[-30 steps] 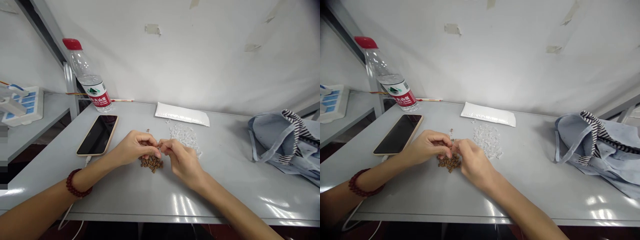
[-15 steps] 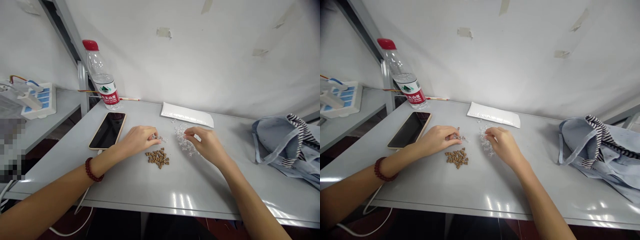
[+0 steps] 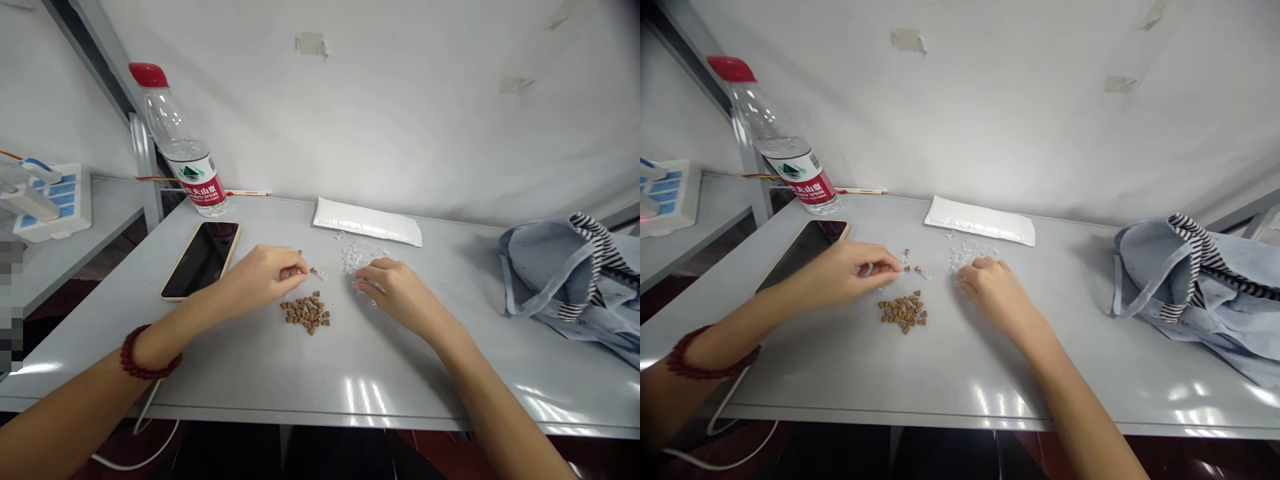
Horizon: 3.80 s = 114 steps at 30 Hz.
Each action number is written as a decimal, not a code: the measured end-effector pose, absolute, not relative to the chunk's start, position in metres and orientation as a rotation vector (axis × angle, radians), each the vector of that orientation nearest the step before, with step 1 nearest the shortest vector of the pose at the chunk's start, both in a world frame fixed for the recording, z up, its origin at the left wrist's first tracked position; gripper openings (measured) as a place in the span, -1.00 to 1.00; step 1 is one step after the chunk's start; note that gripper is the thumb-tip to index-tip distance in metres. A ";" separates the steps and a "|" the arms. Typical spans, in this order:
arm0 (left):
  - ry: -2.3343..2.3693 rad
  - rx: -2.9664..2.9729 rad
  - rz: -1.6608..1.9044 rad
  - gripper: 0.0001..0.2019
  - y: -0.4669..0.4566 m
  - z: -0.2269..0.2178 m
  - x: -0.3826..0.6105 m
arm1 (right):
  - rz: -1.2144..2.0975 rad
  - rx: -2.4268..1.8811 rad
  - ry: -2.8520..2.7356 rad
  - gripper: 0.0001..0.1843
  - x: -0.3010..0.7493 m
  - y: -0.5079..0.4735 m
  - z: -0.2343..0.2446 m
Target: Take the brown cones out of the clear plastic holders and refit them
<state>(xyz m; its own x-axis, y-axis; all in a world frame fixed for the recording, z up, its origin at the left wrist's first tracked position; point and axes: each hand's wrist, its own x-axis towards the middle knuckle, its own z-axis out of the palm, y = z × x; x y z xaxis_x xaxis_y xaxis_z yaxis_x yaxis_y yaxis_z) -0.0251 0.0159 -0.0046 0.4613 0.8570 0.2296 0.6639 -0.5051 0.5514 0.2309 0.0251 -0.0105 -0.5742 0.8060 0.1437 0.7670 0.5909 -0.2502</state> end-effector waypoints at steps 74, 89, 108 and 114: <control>0.919 2.322 1.233 -0.90 -0.003 -0.014 0.003 | 1.573 -0.984 -1.623 -0.83 0.196 0.004 -0.014; 1.001 2.657 1.186 -0.86 0.014 -0.025 -0.014 | 1.011 -1.108 -1.719 -0.79 0.191 0.020 -0.018; 1.363 2.384 0.748 -0.83 0.018 -0.002 -0.036 | 0.406 -1.131 -2.520 -0.66 0.202 0.132 -0.030; 1.281 2.354 0.488 -0.83 0.010 0.000 -0.041 | 0.464 -1.057 -2.348 -0.73 0.208 0.097 -0.012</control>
